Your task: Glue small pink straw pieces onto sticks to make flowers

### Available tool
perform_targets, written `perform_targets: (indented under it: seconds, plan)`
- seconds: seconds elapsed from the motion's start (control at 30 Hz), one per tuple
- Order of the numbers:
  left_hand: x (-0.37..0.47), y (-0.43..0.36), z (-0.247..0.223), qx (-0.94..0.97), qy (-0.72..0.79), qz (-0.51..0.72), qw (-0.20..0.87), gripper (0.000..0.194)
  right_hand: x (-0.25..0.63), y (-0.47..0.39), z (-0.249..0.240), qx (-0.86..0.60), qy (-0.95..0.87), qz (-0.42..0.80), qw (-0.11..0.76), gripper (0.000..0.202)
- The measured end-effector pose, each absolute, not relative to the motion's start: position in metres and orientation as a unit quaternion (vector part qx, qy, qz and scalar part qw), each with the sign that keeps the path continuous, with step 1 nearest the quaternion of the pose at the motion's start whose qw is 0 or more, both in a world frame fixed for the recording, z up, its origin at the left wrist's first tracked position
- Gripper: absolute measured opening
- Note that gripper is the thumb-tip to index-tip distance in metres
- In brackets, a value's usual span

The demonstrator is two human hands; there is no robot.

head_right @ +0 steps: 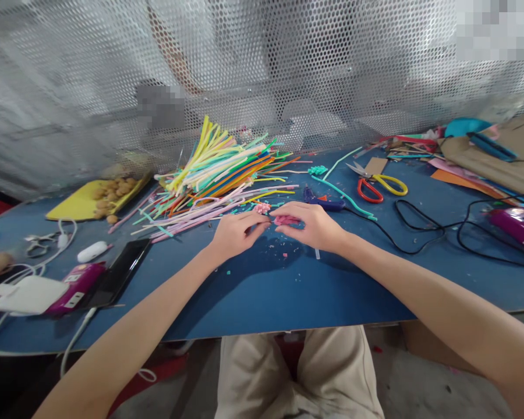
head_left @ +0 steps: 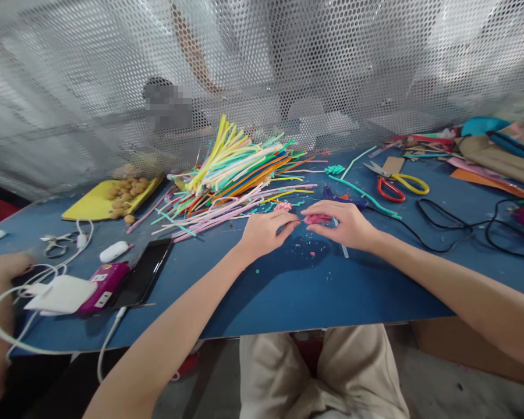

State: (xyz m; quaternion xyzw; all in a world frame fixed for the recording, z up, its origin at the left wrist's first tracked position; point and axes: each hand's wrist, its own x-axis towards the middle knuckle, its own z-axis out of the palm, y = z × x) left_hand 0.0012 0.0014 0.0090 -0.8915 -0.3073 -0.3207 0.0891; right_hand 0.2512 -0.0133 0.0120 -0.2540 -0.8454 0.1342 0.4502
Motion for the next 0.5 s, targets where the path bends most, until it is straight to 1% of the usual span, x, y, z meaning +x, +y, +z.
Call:
perform_targets:
  seconds: [0.13,0.2,0.27,0.33,0.37,0.43,0.5]
  plan:
    - [-0.001,0.003,0.008,-0.889,-0.317,-0.32,0.077,0.025,0.255,-0.011,0.01,-0.279,-0.833,0.163,0.449,0.026]
    - [-0.003,0.005,0.008,-0.89,-0.321,-0.317,0.07,0.026,0.258,-0.01,0.009,-0.29,-0.823,0.184,0.452,0.031]
    - [-0.003,0.005,0.008,-0.888,-0.327,-0.316,0.064,0.026,0.261,-0.008,0.008,-0.296,-0.826,0.187,0.442,0.045]
    - [-0.004,0.005,0.008,-0.887,-0.332,-0.316,0.061,0.026,0.263,-0.006,0.009,-0.284,-0.845,0.164,0.423,0.063]
    - [-0.004,0.005,0.009,-0.887,-0.332,-0.314,0.059,0.026,0.264,-0.006,0.009,-0.271,-0.856,0.147,0.415,0.069]
    - [-0.003,0.005,0.01,-0.89,-0.331,-0.308,0.053,0.027,0.264,-0.005,0.011,-0.245,-0.873,0.12,0.404,0.07]
    - [-0.003,0.004,0.01,-0.892,-0.331,-0.304,0.048,0.027,0.262,-0.006,0.011,-0.237,-0.875,0.106,0.408,0.06]
